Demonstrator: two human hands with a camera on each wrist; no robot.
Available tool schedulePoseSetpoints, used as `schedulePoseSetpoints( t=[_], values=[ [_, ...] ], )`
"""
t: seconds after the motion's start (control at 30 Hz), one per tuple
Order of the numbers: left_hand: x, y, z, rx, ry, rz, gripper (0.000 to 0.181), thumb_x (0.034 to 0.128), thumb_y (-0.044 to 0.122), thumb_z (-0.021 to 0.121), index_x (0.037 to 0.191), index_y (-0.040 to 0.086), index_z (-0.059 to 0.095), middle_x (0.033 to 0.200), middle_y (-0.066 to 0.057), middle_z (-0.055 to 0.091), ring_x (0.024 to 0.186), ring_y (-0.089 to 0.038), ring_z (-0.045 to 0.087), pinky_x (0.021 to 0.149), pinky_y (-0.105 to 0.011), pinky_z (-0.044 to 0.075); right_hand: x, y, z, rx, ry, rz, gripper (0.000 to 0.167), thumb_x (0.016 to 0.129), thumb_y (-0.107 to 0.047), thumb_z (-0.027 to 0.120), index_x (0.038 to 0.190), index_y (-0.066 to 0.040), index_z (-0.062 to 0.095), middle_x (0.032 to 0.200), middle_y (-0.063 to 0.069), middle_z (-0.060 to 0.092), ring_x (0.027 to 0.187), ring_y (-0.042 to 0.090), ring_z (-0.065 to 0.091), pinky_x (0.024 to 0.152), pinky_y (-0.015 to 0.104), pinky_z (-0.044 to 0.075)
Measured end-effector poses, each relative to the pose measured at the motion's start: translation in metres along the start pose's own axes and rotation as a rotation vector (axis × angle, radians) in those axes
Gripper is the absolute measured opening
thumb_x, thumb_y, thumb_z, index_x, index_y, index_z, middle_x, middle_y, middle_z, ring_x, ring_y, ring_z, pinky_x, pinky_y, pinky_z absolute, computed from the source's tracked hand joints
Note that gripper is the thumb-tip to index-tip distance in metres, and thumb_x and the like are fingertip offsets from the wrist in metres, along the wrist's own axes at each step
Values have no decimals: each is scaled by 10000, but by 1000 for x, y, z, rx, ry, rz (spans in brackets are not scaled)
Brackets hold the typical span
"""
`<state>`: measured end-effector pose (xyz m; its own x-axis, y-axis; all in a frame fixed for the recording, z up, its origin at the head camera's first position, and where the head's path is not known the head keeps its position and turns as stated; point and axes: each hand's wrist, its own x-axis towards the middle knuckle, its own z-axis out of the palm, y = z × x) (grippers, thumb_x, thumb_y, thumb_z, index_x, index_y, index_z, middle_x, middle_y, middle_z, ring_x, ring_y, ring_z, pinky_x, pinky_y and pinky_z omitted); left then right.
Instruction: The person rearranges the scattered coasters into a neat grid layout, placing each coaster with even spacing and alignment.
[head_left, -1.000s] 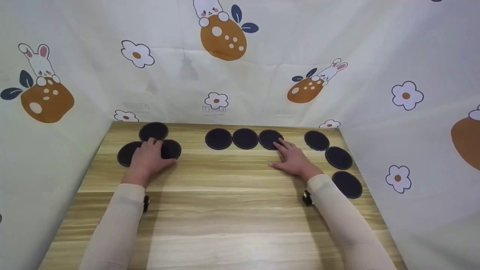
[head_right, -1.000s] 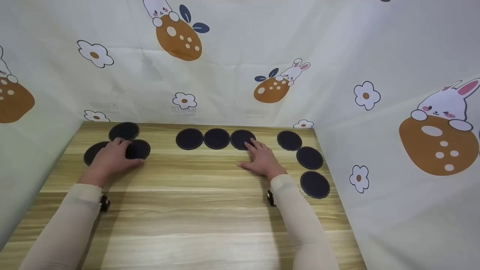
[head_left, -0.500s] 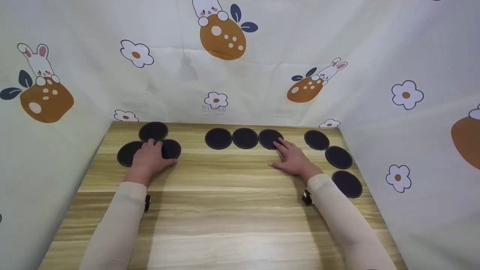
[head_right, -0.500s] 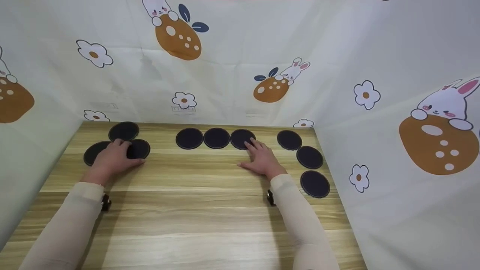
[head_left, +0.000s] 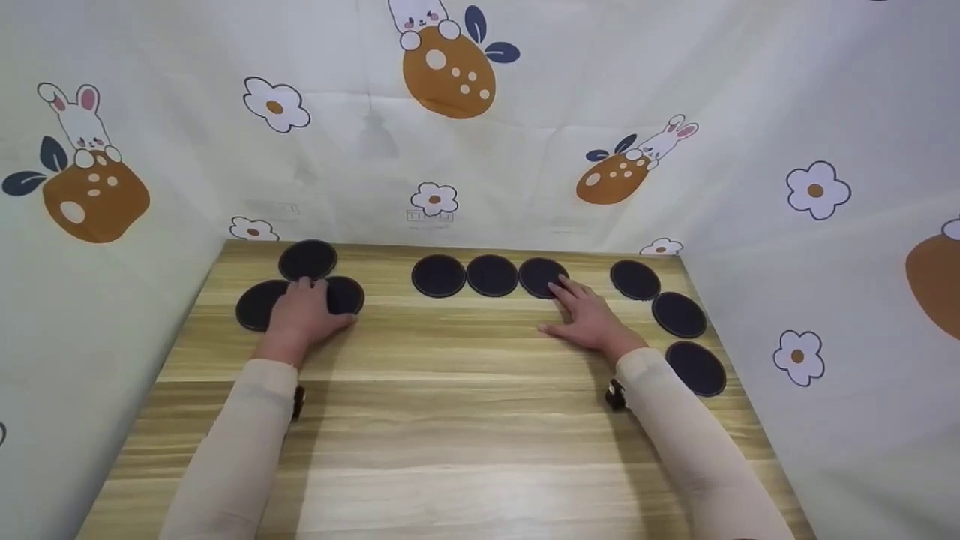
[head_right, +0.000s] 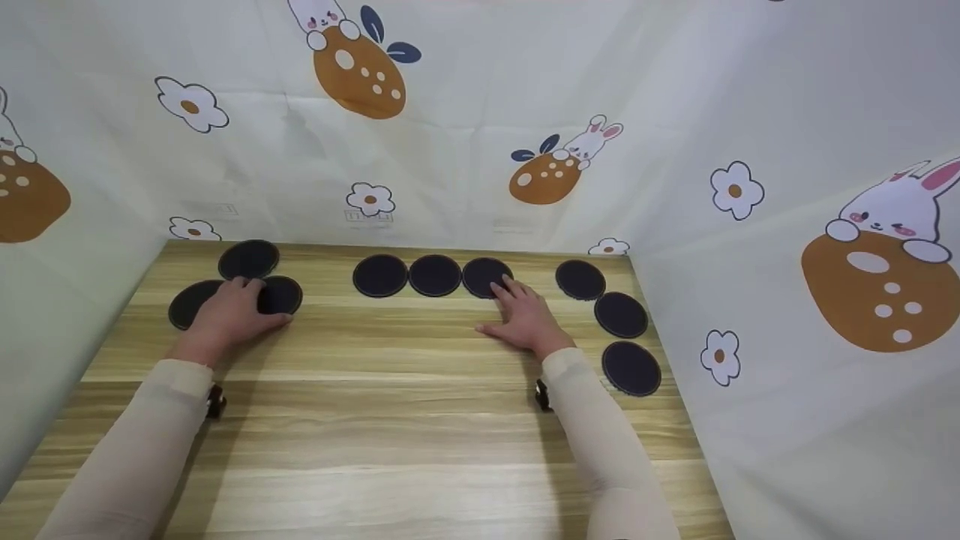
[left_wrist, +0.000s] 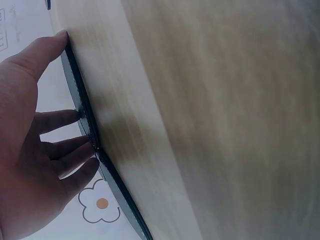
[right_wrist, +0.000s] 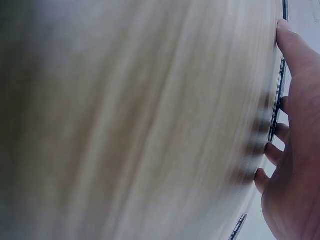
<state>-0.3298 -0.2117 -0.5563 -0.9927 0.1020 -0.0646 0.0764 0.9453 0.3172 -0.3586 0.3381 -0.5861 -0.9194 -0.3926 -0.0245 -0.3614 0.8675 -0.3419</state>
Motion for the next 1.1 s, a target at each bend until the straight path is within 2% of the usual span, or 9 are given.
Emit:
schedulePoseSetpoints(
  t=[0.33, 0.67, 0.87, 1.1],
  values=[
    [5, 2, 0, 24, 8, 13, 967, 956, 537, 799, 1545, -166, 492, 1529, -483, 431, 1429, -645, 435, 1170, -720, 417, 0, 3, 0, -21, -5, -10, 1016, 963, -683, 736, 1735, -131, 375, 1815, 167, 251, 1617, 514, 286, 1284, 703, 262],
    [9, 0, 5, -51, -1, 34, 960, 902, 518, 850, 1524, -142, 534, 1530, -460, 430, 1451, -641, 392, 1165, -720, 426, 2, 5, 2, -15, -10, -16, 1023, 960, -682, 741, 1740, -137, 366, 1819, 162, 241, 1619, 514, 278, 1280, 710, 261],
    [8, 4, 8, -102, -9, 86, 919, 903, 510, 866, 1529, -93, 565, 1532, -416, 464, 1480, -630, 384, 1210, -707, 385, 2, 5, 3, -4, -11, -16, 1029, 953, -695, 734, 1739, -139, 370, 1819, 160, 243, 1622, 508, 271, 1277, 719, 256],
    [8, 16, 13, -145, 20, 169, 918, 885, 500, 880, 1555, -43, 564, 1524, -349, 484, 1431, -534, 462, 1195, -669, 416, 1, 4, 2, 12, -6, -9, 1032, 954, -716, 719, 1738, -141, 373, 1818, 161, 246, 1621, 521, 262, 1268, 744, 244]
  ],
)
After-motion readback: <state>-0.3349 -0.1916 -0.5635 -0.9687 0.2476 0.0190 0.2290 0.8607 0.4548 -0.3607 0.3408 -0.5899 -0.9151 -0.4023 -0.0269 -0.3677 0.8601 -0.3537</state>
